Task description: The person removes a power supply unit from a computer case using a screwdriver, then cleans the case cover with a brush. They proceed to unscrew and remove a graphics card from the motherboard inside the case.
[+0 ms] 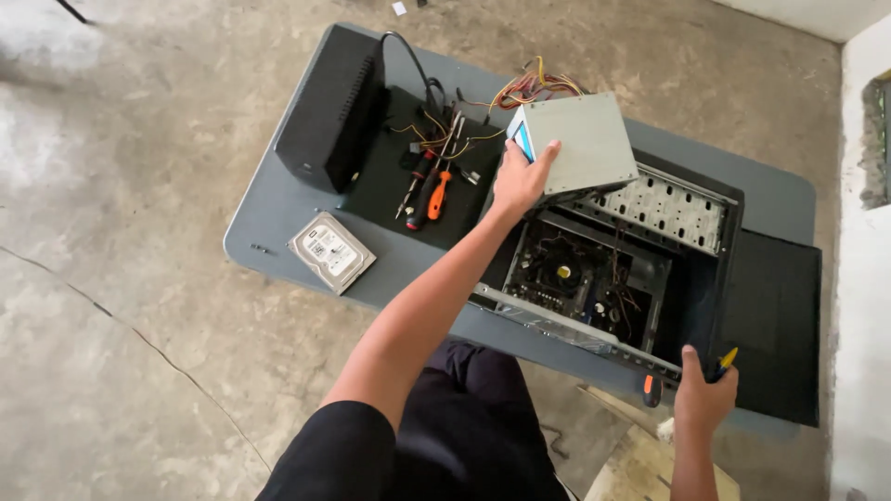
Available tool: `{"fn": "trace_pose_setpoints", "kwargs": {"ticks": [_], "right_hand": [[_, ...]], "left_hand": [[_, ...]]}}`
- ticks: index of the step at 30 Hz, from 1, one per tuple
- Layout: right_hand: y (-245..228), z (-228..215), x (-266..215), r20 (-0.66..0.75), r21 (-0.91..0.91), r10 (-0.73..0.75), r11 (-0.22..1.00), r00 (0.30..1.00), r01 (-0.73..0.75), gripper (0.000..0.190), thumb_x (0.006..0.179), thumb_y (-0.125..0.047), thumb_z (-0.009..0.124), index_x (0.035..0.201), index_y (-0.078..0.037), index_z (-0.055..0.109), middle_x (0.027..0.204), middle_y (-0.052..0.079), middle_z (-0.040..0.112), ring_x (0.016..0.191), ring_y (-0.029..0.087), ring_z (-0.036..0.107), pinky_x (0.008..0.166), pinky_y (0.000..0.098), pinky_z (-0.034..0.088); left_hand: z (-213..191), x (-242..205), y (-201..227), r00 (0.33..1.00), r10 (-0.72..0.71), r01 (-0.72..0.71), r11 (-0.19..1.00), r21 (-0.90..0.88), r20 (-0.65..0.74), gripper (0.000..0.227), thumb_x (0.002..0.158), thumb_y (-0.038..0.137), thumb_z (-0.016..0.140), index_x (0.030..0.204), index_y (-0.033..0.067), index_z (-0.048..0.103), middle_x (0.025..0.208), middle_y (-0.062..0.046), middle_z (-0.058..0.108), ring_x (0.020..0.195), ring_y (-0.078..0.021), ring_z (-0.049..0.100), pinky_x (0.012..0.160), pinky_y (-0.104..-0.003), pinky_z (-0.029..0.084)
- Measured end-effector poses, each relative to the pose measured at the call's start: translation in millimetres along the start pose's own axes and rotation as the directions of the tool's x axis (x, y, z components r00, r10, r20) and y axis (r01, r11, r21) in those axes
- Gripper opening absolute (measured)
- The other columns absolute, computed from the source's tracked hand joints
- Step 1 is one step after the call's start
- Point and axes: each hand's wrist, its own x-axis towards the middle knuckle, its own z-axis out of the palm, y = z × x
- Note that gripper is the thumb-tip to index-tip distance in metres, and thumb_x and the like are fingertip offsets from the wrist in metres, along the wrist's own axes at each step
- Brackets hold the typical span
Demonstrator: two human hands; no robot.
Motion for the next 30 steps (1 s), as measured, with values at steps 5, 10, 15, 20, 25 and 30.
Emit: {"fn": "trace_pose_setpoints", "kwargs": {"ticks": [5, 10, 15, 20, 25, 30], "right_hand": [[37, 15, 22, -0.118, -0.061, -0.103, 0.993, 0.988, 0.096, 0.047, 0.098, -0.038, 0.077, 0.117, 0.002, 0.064, 0.110, 0.021, 0.069, 0.099, 0.039, 0.065, 0.081, 0.0495, 0.047], [-12, 0, -6, -0.018, 0.045, 0.032, 0.999, 0.999, -0.031, 0.046, 0.103, -0.034, 0.068, 0.133, 0.000, 0.057, 0.119, 0.017, 0.062, 0.102, 0.034, 0.061, 0.080, 0.0494, 0.048], [-9, 1, -4, -0.035, 0.044, 0.016, 0.999, 0.999, -0.015, 0.050, 0.103, -0.034, 0.070, 0.134, 0.003, 0.057, 0.121, 0.021, 0.061, 0.102, 0.037, 0.060, 0.080, 0.0502, 0.048], [21, 7, 9, -0.054, 0.087, -0.138, 0.986, 0.989, 0.143, 0.048, 0.103, -0.028, 0.071, 0.135, 0.005, 0.058, 0.122, 0.023, 0.062, 0.104, 0.040, 0.062, 0.076, 0.0537, 0.046], [12, 0, 6, -0.026, 0.065, -0.052, 0.996, 0.998, 0.054, 0.042, 0.103, -0.032, 0.070, 0.127, 0.002, 0.059, 0.117, 0.018, 0.063, 0.099, 0.036, 0.062, 0.074, 0.0529, 0.045], [-17, -5, -6, 0.027, 0.125, -0.025, 0.992, 0.999, 0.021, 0.048, 0.106, -0.029, 0.066, 0.140, 0.002, 0.052, 0.130, 0.021, 0.057, 0.111, 0.039, 0.059, 0.080, 0.0537, 0.048]], "left_hand": [[-4, -15, 2, 0.974, 0.109, -0.157, 0.957, -0.245, -0.199, 0.086, 0.078, 0.066, 0.049, 0.140, 0.0055, 0.046, 0.137, -0.024, 0.059, 0.128, -0.0411, 0.054, 0.103, -0.049, 0.042], [-22, -46, 16, 0.980, 0.004, -0.081, 0.922, -0.378, -0.200, 0.112, 0.074, 0.068, 0.051, 0.164, 0.0080, 0.022, 0.160, -0.021, 0.035, 0.145, -0.0392, 0.039, 0.114, -0.050, 0.034], [-47, -70, 14, 0.967, 0.042, -0.153, 0.886, -0.437, -0.253, 0.113, 0.070, 0.065, 0.057, 0.159, 0.0001, 0.033, 0.144, -0.015, 0.056, 0.129, -0.0293, 0.056, 0.100, -0.040, 0.043], [-63, -91, -6, 0.970, 0.117, -0.241, 0.515, -0.823, -0.211, 0.101, 0.075, 0.042, 0.072, 0.160, 0.0037, 0.033, 0.156, -0.013, 0.047, 0.121, -0.0199, 0.060, 0.099, -0.033, 0.051], [-119, -122, -38, 0.939, 0.237, -0.337, 0.474, -0.814, -0.250, 0.060, 0.083, 0.034, 0.073, 0.134, 0.0049, 0.061, 0.120, -0.011, 0.072, 0.099, -0.0221, 0.071, 0.085, -0.035, 0.058], [-190, -150, -73, 0.984, 0.114, -0.179, 0.547, -0.818, -0.139, 0.060, 0.077, 0.035, 0.074, 0.126, 0.0037, 0.062, 0.110, -0.011, 0.074, 0.089, -0.0243, 0.073, 0.076, -0.034, 0.060]]}}
